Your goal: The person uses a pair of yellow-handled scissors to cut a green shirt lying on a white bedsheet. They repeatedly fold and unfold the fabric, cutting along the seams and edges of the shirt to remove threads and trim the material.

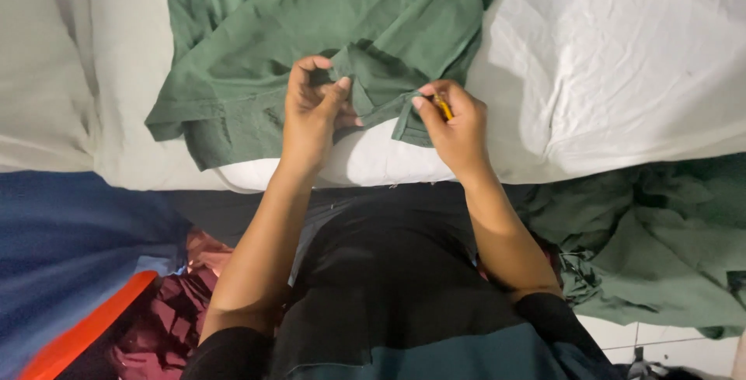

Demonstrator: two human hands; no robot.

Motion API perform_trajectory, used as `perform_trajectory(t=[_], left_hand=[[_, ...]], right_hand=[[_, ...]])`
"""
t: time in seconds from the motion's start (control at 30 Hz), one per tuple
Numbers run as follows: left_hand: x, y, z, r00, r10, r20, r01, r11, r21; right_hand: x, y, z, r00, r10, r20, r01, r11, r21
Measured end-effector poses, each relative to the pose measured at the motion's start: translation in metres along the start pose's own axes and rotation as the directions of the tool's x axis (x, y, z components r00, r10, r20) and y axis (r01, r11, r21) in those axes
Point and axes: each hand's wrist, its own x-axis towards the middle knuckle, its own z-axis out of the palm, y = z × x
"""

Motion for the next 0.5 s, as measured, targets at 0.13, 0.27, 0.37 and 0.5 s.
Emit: perform_trajectory(t=[0.13, 0.27, 0.37, 0.5], left_hand=[[-0.009, 0.017, 0.010, 0.998, 0.026, 0.059, -0.026, 1.000, 0.000], [-0.002, -0.003, 0.000, 1.000, 0.004, 0.028, -0.006, 0.998, 0.058], [-0.005, -0.002, -0.004, 0.999, -0.001, 0.053, 0.002, 1.000, -0.024], [-0.004, -0.009, -0.013, 0.968, 0.121, 0.220, -0.100, 0.990, -0.104]], right_hand=[[-0.004, 0.015, -0.001, 0.997, 0.070, -0.017, -0.069, 0.996, 0.052], [-0.005, 0.005, 0.001, 0.997, 0.075, -0.011, -0.074, 0.996, 0.044], [-0.008, 0.005, 0.003, 0.996, 0.081, -0.024, -0.080, 0.995, 0.056], [-0.009, 0.003, 0.004, 0.997, 0.060, -0.043, -0.059, 0.998, 0.028]])
